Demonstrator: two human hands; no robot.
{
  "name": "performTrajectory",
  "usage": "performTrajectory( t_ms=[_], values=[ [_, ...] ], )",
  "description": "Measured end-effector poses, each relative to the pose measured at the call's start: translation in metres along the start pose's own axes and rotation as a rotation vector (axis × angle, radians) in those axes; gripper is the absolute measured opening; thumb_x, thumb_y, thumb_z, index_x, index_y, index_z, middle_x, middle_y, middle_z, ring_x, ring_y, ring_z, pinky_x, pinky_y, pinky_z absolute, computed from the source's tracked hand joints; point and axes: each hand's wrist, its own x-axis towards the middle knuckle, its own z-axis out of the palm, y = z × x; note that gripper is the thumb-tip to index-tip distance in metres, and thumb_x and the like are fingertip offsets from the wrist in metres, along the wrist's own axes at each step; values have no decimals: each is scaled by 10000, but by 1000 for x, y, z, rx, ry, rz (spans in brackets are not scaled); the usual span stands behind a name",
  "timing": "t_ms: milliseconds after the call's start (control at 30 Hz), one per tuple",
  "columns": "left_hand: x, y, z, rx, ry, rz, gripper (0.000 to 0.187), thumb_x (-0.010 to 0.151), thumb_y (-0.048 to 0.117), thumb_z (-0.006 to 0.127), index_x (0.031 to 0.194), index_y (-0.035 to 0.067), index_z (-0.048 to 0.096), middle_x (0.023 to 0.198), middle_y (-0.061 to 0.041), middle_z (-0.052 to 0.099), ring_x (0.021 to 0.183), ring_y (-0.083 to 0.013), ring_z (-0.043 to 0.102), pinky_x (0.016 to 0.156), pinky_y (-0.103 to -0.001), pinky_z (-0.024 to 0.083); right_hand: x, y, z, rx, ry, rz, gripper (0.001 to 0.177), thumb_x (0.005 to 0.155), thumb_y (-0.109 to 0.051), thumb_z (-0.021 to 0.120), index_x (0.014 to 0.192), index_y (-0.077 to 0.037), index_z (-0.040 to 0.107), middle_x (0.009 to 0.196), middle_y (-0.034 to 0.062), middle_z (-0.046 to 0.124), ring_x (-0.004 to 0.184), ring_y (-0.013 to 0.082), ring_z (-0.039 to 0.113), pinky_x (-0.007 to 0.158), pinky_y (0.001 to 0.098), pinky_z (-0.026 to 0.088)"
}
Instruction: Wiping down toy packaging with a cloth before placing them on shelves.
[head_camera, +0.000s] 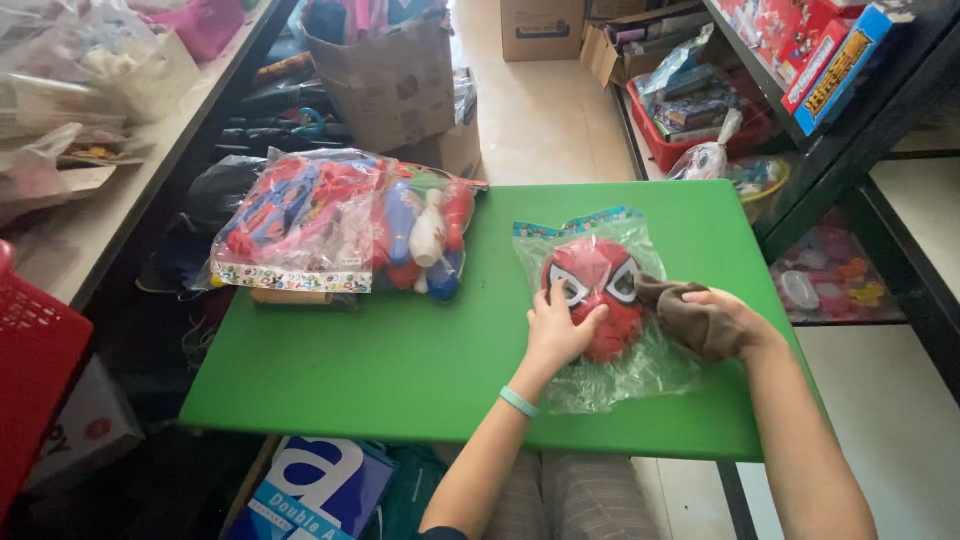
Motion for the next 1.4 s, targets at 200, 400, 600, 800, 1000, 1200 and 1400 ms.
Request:
performTrajectory(
  t_ms=[200,400,600,800,1000,1200,1400],
  values=[
    [3,23,-13,-654,-148,-169,843,856,594,646,1511,136,377,1499,-194,442,1336,-364,509,1077,-542,480,59,-6,203,-1079,621,-401,497,889,-214,659,1308,52,654,1156,85,696,1010,137,638,912,265,496],
    [2,22,3,-1771,-577,-203,641,997,577,420,1473,149,453,1420,-109,546,1323,-328,520,1073,-518,467,139,46,323,-1955,795,-349,637,656,-327,813,1238,-92,702,1095,132,775,974,229,761,878,371,575],
    [55,-159,115,-1527,-414,-8,417,1110,393,505,1208,-8,569,1190,-193,638,1080,-312,637,913,-498,526,161,104,293,-2129,946,13,630,651,-421,794,1246,-228,710,1028,147,769,928,327,743,856,446,579],
    [56,-85,-41,-990,-296,-386,595,1004,578,392,1261,98,632,1167,-126,705,994,-242,707,812,-412,568,139,86,256,-1491,579,-312,491,777,-253,767,1239,-98,700,1137,84,753,1030,209,733,915,360,566],
    [110,-125,2,-1016,-174,-59,654,1071,557,493,1363,-11,631,1277,-110,666,1128,-172,612,964,-332,500,137,43,200,-1009,939,-934,337,982,-195,671,1291,-63,650,1220,49,687,1103,152,655,984,296,528],
    [114,-124,-1,-1167,-143,-71,542,990,362,609,1411,29,537,1198,-32,687,1034,-139,667,840,-276,560,151,74,174,-2140,861,-568,308,802,-189,749,1109,-198,767,1172,65,715,1145,287,657,1006,415,494],
    [109,-141,-1,-975,-121,-27,502,851,166,727,1302,37,548,942,-74,713,769,-151,654,651,-301,524,148,70,204,-2287,560,-103,345,695,-229,778,1039,-247,764,1119,-38,711,1056,236,641,939,389,535]
  ],
)
